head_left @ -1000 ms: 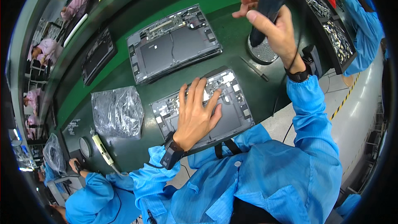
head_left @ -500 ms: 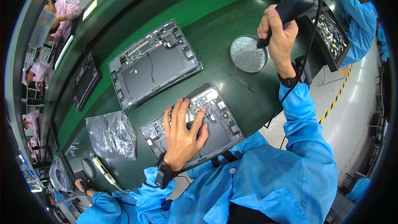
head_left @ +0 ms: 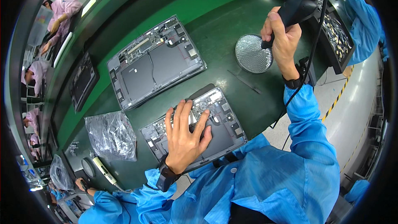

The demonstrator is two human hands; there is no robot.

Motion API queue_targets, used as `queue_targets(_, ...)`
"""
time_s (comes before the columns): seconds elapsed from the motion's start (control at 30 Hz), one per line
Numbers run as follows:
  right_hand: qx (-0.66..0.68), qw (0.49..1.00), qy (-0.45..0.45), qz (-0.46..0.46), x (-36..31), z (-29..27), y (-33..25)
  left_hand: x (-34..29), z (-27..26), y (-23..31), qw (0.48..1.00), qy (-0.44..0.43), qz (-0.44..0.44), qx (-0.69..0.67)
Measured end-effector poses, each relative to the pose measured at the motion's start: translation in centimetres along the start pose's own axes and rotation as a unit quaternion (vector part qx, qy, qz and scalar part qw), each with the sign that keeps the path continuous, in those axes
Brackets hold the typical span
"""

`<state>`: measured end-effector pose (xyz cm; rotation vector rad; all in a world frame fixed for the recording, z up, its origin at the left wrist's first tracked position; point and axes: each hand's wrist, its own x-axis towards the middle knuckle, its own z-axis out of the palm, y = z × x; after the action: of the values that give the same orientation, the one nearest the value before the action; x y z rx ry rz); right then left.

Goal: The recorder uses an electric screwdriver and manual tools to install internal components and wiring inside tablet devices on an assembly line.

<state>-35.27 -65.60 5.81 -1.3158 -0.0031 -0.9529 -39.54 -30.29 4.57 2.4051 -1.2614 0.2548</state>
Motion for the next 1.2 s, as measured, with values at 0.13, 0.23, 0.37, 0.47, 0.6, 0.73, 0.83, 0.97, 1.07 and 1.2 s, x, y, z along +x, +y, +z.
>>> queue_targets(0.13,0.007,1.000,-0.004,-0.004,0.1,-0.2,0.1,0.0,0.0,0.0,1.000,0.000,-0.004,-0.001)
queue_targets(0.23,-0.009,1.000,0.003,-0.011,0.1,-0.2,0.1,-0.1,0.1,-0.1,1.000,0.000,-0.005,-0.004)
queue_targets(0.37,-0.013,1.000,-0.007,-0.008,0.1,-0.3,0.2,0.0,0.1,-0.2,1.000,0.003,-0.004,-0.005)
queue_targets(0.47,-0.021,1.000,-0.006,-0.004,-0.1,-0.1,0.0,-0.2,0.1,-0.1,1.000,0.006,-0.004,-0.005)
queue_targets(0.6,-0.026,1.000,0.003,0.004,-0.4,0.0,-0.3,-0.5,0.1,0.1,1.000,0.005,-0.004,-0.010)
queue_targets(0.73,-0.024,0.999,0.007,-0.034,-0.1,1.1,-2.6,-0.9,0.3,0.0,1.000,0.003,-0.008,-0.008)
queue_targets(0.83,0.055,0.997,-0.039,-0.036,-0.9,5.1,-5.7,-0.6,0.3,-0.2,1.000,0.011,-0.012,-0.003)
queue_targets(0.97,0.116,0.982,-0.143,0.043,-6.5,10.7,-5.9,-0.7,0.6,-0.6,1.000,0.018,-0.008,-0.010)
queue_targets(1.07,0.112,0.967,-0.220,0.062,-8.7,12.6,-5.6,-0.5,0.3,-0.3,1.000,0.012,-0.012,-0.014)
queue_targets(1.2,0.101,0.964,-0.232,0.087,-10.0,13.4,-5.1,-0.6,0.6,-0.5,0.999,0.036,0.020,-0.022)
